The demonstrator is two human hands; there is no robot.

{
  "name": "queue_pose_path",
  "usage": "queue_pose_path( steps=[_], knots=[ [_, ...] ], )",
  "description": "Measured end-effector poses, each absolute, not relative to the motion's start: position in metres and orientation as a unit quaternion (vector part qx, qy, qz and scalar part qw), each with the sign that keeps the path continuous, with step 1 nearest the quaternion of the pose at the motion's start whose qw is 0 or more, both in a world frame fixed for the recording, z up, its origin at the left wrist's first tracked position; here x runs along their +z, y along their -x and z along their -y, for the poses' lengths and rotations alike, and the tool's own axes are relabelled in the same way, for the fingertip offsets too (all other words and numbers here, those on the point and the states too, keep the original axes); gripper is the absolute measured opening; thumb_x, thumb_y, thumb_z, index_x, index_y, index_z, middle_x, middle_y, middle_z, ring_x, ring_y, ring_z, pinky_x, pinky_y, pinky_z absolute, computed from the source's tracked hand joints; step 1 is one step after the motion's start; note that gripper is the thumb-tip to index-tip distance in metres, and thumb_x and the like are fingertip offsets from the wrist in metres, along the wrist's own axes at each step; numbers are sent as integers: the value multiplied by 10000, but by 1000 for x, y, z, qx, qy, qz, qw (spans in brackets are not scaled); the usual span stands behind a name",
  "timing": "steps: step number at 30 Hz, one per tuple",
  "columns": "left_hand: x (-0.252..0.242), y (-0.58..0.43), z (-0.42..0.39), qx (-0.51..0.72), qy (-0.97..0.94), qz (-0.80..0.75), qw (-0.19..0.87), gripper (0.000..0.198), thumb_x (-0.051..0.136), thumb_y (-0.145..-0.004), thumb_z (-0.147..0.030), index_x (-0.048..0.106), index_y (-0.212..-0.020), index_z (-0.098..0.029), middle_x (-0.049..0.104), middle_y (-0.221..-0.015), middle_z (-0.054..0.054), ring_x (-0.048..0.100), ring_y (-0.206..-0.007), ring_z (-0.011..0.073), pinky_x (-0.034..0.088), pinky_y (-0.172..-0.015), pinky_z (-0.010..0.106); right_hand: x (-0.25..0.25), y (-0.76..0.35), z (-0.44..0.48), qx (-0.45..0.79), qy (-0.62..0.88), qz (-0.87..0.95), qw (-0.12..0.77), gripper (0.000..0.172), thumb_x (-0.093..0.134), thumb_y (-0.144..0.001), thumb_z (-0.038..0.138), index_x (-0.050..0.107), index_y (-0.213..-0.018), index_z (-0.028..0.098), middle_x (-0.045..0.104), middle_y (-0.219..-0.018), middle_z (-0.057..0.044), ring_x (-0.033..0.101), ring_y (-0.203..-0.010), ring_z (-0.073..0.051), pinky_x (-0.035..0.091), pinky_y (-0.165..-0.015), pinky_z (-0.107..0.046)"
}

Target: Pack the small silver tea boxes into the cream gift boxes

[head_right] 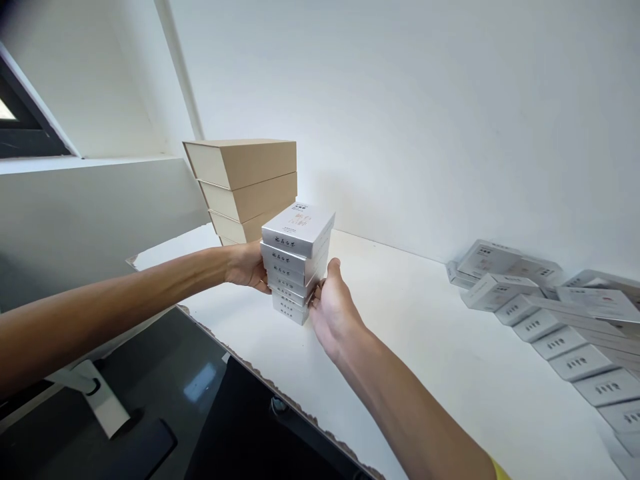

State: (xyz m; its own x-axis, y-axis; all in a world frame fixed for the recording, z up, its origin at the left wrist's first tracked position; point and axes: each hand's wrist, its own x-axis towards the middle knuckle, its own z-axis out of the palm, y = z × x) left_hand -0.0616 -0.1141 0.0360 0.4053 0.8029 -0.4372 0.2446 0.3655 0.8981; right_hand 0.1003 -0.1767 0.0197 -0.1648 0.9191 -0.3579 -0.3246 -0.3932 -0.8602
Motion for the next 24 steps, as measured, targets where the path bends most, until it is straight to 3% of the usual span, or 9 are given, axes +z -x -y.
queue_pose_path(
  steps=[5, 15, 21, 24],
  knots=[
    [39, 60, 117, 217, -496, -508, 670, 435, 636, -749, -546, 669, -1011, -201, 691, -1192, 162, 617, -1153, 360, 519, -949, 510, 15, -94, 180, 689, 446, 317, 475, 656, 135, -1012, 612, 403, -1462, 216, 585, -1353, -129, 546, -1283, -259, 534, -1004, -438],
    [32, 53, 99, 211, -520, -483, 673, 538, 554, -803, -638, 638, -1087, -189, 653, -1271, 187, 611, -1169, 371, 531, -952, 510, 21, -99, 164, 676, 465, 311, 480, 668, 140, -1020, 594, 501, -1392, 173, 629, -1291, -168, 603, -1213, -268, 557, -957, -433],
    [26, 29, 46, 177, -550, -497, 647, 739, 192, -886, -739, 569, -1167, -169, 636, -1273, 202, 608, -1173, 354, 554, -940, 484, 19, -122, 113, 655, 492, 294, 493, 638, 124, -1055, 513, 529, -1324, 101, 667, -1192, -176, 647, -1116, -225, 556, -935, -373],
    [25, 11, 16, 157, -591, -497, 615, 882, -44, -863, -739, 542, -1187, -165, 643, -1247, 206, 630, -1144, 343, 574, -906, 465, 22, -133, 82, 640, 487, 311, 507, 576, 265, -1048, 554, 566, -1264, 113, 667, -1161, -142, 666, -1042, -225, 546, -923, -428]
  ],
)
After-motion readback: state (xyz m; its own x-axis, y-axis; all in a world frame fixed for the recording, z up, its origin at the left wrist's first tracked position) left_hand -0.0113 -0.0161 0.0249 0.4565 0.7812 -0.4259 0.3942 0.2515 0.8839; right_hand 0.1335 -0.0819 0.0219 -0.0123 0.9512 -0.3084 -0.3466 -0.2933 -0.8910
